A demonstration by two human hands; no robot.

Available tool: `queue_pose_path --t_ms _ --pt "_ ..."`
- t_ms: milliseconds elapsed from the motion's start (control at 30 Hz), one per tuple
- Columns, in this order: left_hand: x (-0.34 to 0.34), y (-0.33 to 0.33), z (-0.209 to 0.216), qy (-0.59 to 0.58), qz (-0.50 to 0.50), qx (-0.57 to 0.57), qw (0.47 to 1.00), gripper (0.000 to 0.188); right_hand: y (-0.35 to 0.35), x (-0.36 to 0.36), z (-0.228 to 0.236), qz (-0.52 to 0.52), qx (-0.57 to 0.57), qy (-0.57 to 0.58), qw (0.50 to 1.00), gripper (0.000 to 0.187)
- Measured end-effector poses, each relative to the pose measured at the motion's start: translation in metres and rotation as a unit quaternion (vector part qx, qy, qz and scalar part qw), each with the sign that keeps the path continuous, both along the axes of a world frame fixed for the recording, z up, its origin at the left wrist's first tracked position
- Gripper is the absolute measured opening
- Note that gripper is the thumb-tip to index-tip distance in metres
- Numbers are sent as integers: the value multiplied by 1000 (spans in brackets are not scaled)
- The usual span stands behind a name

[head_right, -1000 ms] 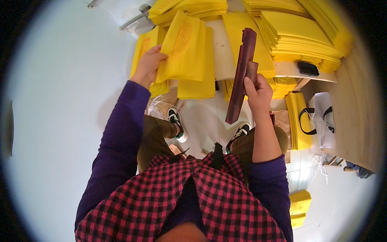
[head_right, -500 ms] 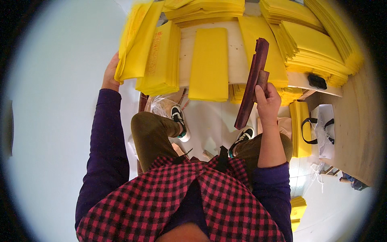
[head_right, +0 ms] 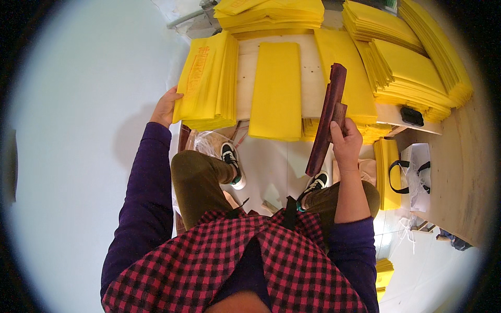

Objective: The person repeatedly picks up yellow paper sheets from a table, aligns them, and stacks them into neat piles. They occasionally use a dark rectangular tool to press or smooth the stacks. The person handles the sheets one at a time or in small groups, maintaining organized stacks throughout the clip.

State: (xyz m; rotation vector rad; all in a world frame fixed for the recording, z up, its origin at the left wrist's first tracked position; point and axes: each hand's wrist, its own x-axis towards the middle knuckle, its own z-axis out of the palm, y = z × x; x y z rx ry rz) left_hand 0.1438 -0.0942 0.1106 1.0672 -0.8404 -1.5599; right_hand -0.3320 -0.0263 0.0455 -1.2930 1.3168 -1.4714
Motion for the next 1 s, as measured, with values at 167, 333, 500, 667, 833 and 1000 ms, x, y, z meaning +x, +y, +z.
queue_pose_path --t_ms 167,333,500,667,833,1000 --pt "-13 1 6 -86 47 -22 995 47 1 0 1 3 0 9 1000 13" --pt "-28 6 4 -213 121 -81 966 53 2 -1 -1 -3 16 -17 1000 14" --pt "-34 11 0 -275 133 -151 940 55 0 -5 -4 -4 -19 15 1000 15" --pt "-37 12 -3 -312 160 -191 917 51 -1 -4 -7 -16 6 37 999 15" --pt "-43 18 -2 -194 194 -177 945 48 0 0 -6 -13 34 18 999 14" --pt "-44 17 5 -120 152 -56 979 48 2 3 -4 -7 25 43 999 15"
